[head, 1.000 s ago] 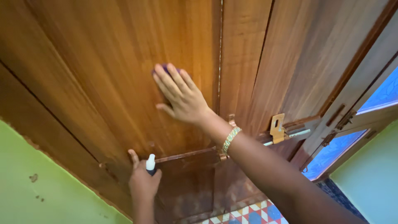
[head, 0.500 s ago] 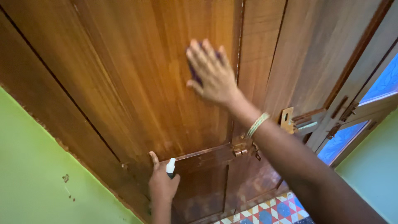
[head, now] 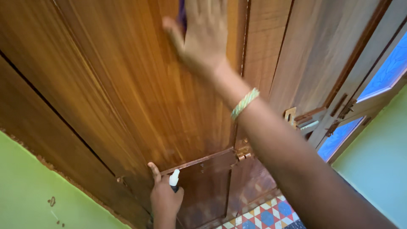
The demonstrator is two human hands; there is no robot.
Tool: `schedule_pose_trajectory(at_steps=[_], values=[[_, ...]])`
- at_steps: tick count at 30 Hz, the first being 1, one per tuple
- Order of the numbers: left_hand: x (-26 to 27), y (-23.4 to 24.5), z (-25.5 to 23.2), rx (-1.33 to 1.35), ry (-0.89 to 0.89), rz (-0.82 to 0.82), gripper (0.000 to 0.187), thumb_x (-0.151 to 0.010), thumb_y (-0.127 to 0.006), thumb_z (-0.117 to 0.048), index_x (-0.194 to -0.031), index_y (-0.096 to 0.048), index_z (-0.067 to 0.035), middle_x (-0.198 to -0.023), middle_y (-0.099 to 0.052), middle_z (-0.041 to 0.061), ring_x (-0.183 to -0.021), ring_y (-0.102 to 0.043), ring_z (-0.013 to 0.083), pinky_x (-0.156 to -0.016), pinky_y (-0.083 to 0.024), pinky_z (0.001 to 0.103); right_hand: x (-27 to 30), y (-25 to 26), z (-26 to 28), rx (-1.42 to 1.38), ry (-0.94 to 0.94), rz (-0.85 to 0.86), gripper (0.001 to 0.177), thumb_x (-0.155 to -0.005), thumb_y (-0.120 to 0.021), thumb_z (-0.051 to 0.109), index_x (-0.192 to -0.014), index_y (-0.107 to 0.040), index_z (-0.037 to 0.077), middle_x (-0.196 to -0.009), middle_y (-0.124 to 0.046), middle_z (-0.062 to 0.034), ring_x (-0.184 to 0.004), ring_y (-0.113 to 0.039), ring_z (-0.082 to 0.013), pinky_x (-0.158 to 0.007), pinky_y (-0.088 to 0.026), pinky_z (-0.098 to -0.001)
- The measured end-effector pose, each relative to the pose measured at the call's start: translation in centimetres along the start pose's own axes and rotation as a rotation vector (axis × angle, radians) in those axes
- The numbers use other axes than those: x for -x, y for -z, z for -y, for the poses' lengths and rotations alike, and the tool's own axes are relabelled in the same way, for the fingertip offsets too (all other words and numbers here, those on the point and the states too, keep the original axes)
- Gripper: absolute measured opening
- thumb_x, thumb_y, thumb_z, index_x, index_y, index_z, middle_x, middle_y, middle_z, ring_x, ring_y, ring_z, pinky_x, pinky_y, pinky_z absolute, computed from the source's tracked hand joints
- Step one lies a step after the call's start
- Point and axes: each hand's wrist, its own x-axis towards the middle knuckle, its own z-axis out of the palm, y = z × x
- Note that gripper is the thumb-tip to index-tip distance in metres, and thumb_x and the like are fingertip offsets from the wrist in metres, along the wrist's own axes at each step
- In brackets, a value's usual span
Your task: The person wipes a wooden door with a purple cloth while holding a small bottle in the other hand. They repeatedly rub the door surface and the metal latch area, moving the cloth in vertical and horizontal strokes across the wood grain.
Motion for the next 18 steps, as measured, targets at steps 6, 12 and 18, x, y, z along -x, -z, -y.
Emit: schedule_pose_trajectory(at_steps=[6, 12, 18], values=[[0.0, 0.6, 0.0, 0.013, 0.02, 0.026, 0.048, -0.064, -0.078, -0.013, -0.111, -0.072, -0.01, -0.167, -0.02, 0.012, -0.098, -0.07, 0.0387, -0.083, -0.059, 0.045, 9.9, 0.2, 2.0, 0.05, 0.116, 0.301, 0.085, -0.108, -0.027, 0.067, -0.164, -0.033, 0.004, -0.171, -0.024, -0.0151, -0.159, -0.012, -0.0339, -0.13, 0.002, -0.0489], [-0.6, -0.1, 0.9, -0.027, 0.013, 0.078, 0.037, -0.065, -0.08, -0.015, -0.1, -0.072, -0.007, -0.167, -0.022, 0.013, -0.101, -0.071, 0.0368, -0.086, -0.059, 0.043, 14.6, 0.8, 1.4, 0.106, 0.33, 0.329, 0.076, -0.114, -0.031, 0.064, -0.165, -0.037, 0.008, -0.172, -0.027, -0.01, -0.161, -0.014, -0.0307, -0.132, 0.001, -0.0485], [-0.9, 0.2, 1.5, -0.018, -0.006, 0.083, 0.036, -0.062, -0.082, -0.015, -0.095, -0.071, -0.009, -0.166, -0.022, 0.012, -0.103, -0.07, 0.0351, -0.084, -0.059, 0.044, 4.6, 1.2, -0.3, 0.029, 0.276, 0.365, 0.084, -0.105, -0.043, 0.067, -0.161, -0.034, 0.005, -0.167, -0.03, -0.0157, -0.154, -0.023, -0.0364, -0.125, -0.009, -0.0502]])
